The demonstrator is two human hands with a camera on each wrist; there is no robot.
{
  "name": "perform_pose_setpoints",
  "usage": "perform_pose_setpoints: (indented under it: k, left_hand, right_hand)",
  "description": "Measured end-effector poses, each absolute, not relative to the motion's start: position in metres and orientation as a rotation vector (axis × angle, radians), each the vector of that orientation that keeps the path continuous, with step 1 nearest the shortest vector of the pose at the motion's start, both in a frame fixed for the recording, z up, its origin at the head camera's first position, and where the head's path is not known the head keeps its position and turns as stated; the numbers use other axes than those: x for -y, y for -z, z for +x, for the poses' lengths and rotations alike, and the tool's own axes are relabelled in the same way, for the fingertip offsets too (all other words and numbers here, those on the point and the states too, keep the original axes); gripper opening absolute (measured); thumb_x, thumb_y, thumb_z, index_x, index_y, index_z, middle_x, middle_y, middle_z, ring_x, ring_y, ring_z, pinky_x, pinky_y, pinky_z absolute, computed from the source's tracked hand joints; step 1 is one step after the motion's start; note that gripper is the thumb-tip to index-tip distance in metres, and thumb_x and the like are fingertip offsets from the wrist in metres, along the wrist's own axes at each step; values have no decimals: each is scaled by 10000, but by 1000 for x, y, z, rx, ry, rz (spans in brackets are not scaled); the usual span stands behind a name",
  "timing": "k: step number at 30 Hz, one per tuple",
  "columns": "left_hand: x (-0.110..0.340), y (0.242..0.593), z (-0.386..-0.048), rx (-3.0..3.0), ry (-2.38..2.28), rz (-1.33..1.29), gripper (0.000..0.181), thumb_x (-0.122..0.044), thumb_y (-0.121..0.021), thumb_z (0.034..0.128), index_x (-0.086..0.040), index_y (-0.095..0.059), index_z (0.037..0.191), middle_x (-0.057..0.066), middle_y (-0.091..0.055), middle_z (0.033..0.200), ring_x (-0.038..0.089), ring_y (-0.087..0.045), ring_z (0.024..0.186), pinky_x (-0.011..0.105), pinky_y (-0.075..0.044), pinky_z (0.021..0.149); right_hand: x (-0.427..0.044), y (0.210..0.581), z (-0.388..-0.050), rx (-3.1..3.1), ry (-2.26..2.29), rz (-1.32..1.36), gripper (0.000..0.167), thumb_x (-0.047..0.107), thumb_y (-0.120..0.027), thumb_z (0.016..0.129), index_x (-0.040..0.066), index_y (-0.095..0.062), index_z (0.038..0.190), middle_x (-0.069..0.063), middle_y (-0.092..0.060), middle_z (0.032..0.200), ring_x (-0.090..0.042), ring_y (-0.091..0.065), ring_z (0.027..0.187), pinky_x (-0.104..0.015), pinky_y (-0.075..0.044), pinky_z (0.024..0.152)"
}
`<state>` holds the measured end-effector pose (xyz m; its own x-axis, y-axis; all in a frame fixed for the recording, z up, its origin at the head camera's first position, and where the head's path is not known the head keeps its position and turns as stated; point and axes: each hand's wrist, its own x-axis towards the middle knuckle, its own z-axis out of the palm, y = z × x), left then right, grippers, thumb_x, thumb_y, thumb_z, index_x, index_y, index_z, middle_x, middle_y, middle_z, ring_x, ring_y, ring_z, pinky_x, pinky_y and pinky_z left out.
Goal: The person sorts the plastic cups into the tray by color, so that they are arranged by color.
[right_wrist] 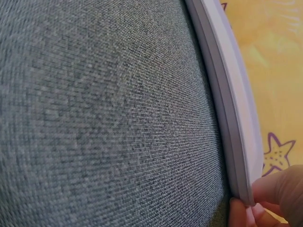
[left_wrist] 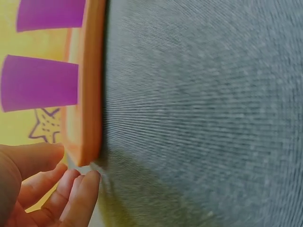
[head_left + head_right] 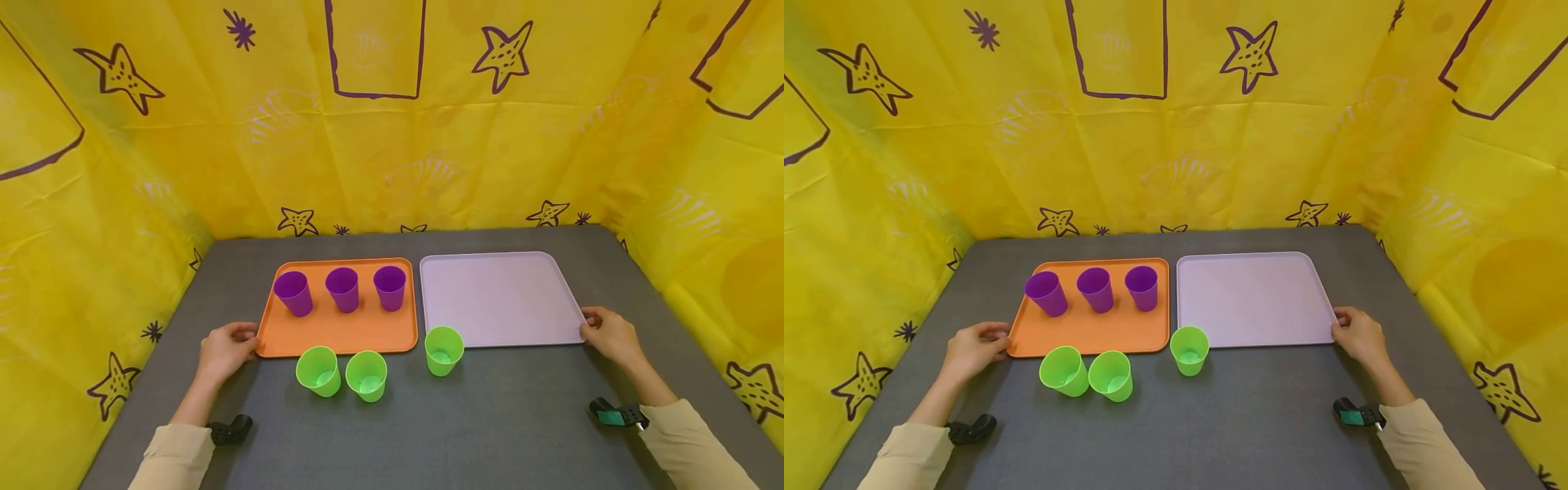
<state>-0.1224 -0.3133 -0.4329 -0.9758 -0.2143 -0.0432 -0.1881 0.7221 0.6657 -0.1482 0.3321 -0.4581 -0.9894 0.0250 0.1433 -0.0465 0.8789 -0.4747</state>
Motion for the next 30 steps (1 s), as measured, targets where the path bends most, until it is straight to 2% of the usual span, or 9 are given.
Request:
perform_pose_setpoints:
  k: [5,13,14,16,18,21,23,25,30]
  left_hand:
    - [311,420,-116,2831,1041,236,302,-144,-652,837,19,-632,1090,186,-666,964,114,-661,627,184,-496,502]
    - [296,405,-105,2771,1012,87,322,-279,-677,833,-63,-656,1070,134,-683,974,271,-661,872,110,-504,614]
    - [293,404,-104,2767,1030,70,336,-306,-674,833,-72,-653,1074,129,-680,990,241,-658,877,94,-501,634]
    - [287,402,-101,2753,1067,29,347,-322,-676,830,-80,-647,1077,114,-672,1016,104,-645,870,70,-495,667]
    - [281,398,-98,2745,1110,-13,352,-315,-678,829,-84,-637,1092,91,-662,1049,46,-631,873,63,-494,689]
    - [274,395,-94,2717,1184,-90,360,-270,-699,816,-84,-625,1115,60,-652,1075,-64,-594,872,89,-508,711]
    - [269,395,-92,2701,1232,-146,366,-238,-711,807,-90,-619,1129,50,-645,1098,-24,-608,906,122,-524,727]
    - [265,395,-90,2686,1265,-205,381,-210,-727,792,-100,-616,1140,38,-641,1113,-37,-593,922,153,-534,743]
    - [257,398,-87,2696,1327,-333,479,-183,-754,762,-122,-586,1206,-5,-612,1174,59,-602,999,280,-542,825]
  right_hand:
    - [-333,460,-148,2912,-746,-4,330,96,-557,795,-92,-589,1064,-158,-640,790,-203,-565,644,-310,-399,579]
    - [-332,459,-149,2902,-749,-2,323,95,-549,797,-89,-590,1060,-134,-623,774,-199,-552,642,-286,-387,570]
    - [-332,459,-149,2901,-748,-1,321,93,-548,797,-89,-591,1058,-132,-620,773,-200,-548,644,-285,-385,569]
    - [-332,459,-149,2899,-747,1,318,90,-548,797,-89,-591,1056,-130,-616,771,-203,-541,648,-284,-383,567]
    - [-332,459,-149,2904,-748,-1,316,88,-549,799,-90,-589,1057,-129,-612,771,-208,-537,650,-284,-383,565]
    - [-332,460,-149,2909,-748,-7,318,88,-551,802,-92,-585,1063,-129,-611,770,-213,-539,649,-283,-383,562]
    - [-332,460,-149,2911,-747,-12,321,89,-549,803,-93,-583,1064,-131,-611,770,-216,-540,649,-283,-383,560]
    - [-331,459,-149,2910,-745,-14,322,89,-547,802,-93,-583,1066,-132,-613,769,-214,-543,645,-282,-381,559]
    - [-330,457,-148,2917,-748,-24,325,87,-545,802,-92,-582,1069,-132,-615,773,-209,-544,641,-279,-376,560]
